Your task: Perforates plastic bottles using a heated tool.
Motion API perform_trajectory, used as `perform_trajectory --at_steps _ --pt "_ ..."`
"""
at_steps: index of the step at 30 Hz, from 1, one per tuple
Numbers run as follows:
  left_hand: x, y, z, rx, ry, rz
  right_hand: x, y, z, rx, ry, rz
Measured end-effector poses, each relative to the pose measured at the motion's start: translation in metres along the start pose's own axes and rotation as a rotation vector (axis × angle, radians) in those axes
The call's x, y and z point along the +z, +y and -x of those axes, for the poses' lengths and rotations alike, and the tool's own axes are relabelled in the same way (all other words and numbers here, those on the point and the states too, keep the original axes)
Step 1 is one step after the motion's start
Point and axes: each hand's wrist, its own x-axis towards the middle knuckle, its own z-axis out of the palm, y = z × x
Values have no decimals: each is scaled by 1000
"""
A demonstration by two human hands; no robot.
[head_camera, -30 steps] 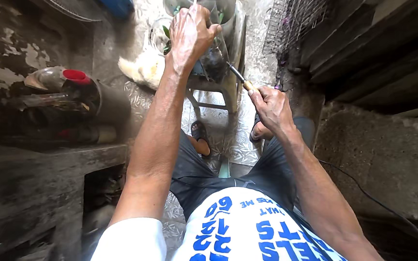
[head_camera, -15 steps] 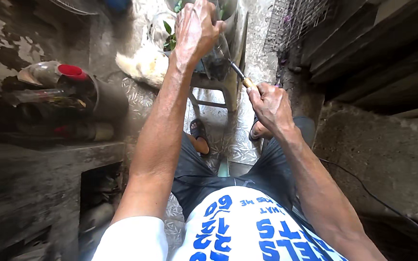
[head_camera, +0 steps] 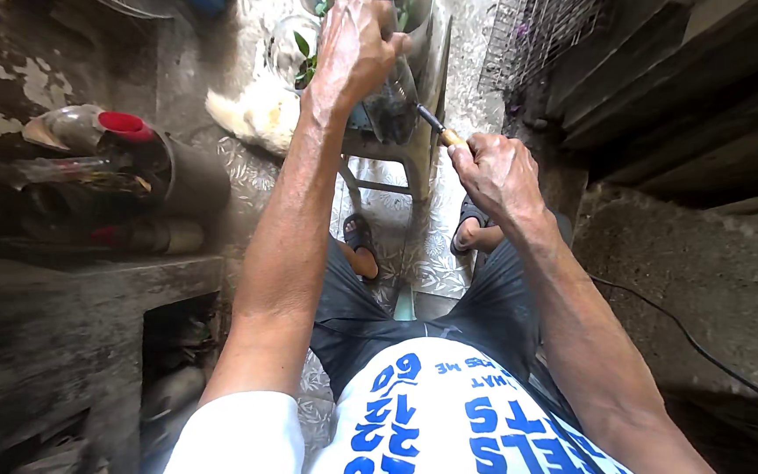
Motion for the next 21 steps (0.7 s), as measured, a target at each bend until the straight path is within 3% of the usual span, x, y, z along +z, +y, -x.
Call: perform_trajectory --at_steps 21 --pt "7 -3 -1 -71 86 -96 30 39 15 -35 25 -208"
